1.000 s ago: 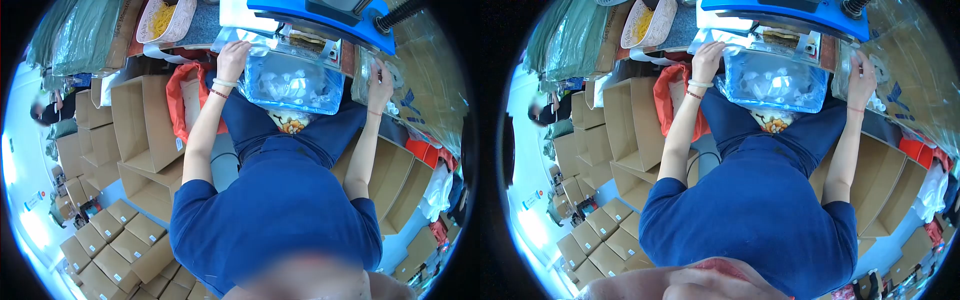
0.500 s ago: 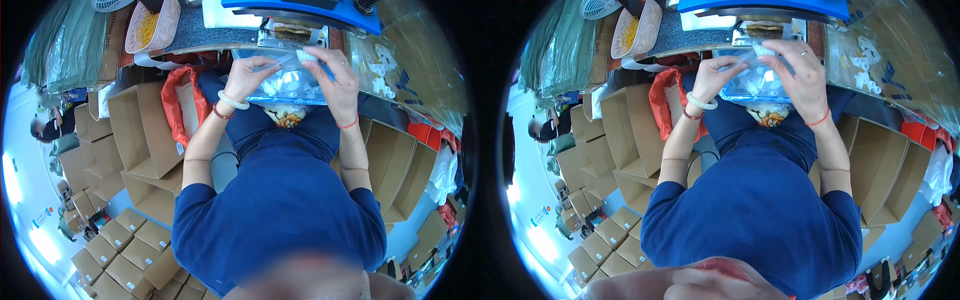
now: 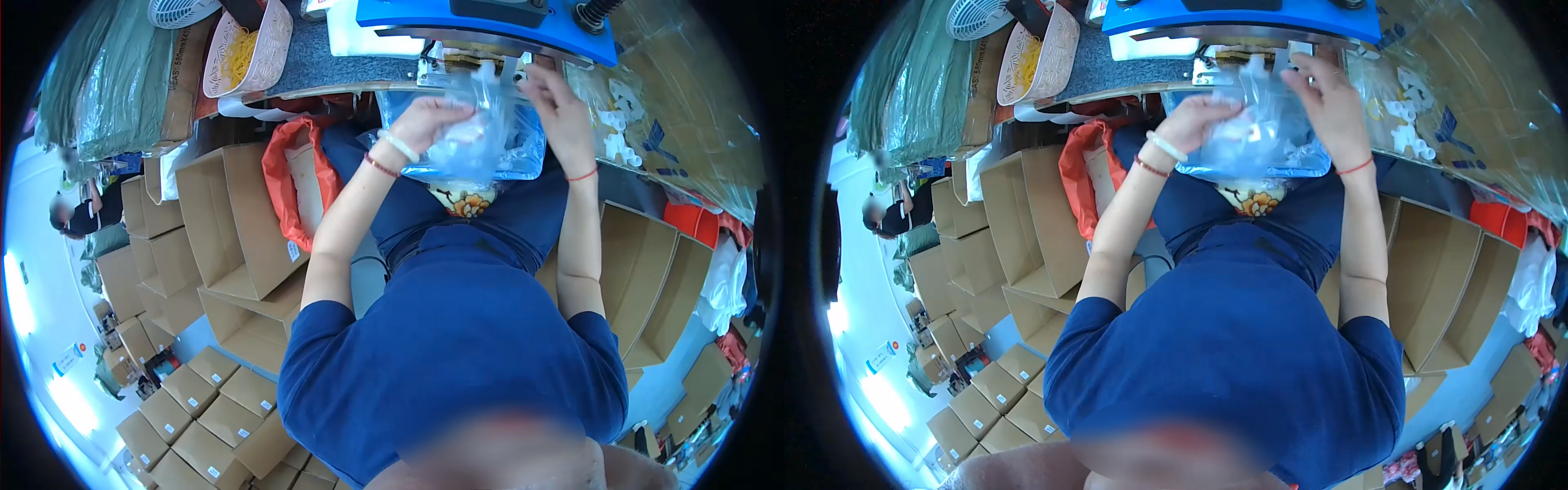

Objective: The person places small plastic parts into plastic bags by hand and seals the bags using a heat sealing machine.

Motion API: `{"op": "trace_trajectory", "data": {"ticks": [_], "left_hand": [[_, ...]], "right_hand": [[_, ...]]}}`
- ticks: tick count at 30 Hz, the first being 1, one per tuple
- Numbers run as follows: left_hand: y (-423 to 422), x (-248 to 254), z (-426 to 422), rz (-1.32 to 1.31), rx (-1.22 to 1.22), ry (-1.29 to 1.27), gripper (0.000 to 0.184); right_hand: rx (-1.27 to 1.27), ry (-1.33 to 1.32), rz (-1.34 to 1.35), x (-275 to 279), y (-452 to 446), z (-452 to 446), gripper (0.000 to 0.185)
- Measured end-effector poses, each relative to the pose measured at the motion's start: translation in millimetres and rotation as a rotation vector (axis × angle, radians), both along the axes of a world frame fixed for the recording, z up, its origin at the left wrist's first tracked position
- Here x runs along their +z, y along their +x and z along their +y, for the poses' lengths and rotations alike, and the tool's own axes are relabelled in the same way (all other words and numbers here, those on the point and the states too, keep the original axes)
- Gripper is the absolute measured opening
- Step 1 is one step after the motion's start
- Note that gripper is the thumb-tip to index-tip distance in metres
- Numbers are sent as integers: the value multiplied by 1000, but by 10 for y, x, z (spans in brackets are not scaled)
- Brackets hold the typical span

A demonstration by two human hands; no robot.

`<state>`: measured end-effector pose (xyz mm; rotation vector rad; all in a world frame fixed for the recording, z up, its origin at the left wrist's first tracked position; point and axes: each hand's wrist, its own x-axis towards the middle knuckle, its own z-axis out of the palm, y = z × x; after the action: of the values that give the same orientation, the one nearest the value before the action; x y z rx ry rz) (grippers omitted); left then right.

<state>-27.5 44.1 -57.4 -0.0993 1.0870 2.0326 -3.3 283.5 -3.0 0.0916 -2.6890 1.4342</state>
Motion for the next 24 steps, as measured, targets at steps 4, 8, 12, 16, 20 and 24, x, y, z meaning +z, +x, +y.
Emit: {"op": "trace_trajectory", "data": {"ticks": [4,8,12,16,20,24], "left_hand": [[-300,-72,122,-23,111,-29,30],[-262,-74,124,-29,82,-7,24],[-266,-33,-55,247,99,-242,22],[-801,150,-553,917,234,-1294,21],[-1477,-486,-826,1552,263,-1518,51],[-1381,-604,-805,1502,-10,-1982,64]], "right_hand": [[-333,474,240,31,135,356,35],[-599,860,270,-515,-121,890,32],[-428,995,380,-875,-319,888,32],[-425,846,265,-722,-406,787,31],[-394,1021,283,-848,-423,887,30],[-317,898,283,-814,-273,1004,29]]}}
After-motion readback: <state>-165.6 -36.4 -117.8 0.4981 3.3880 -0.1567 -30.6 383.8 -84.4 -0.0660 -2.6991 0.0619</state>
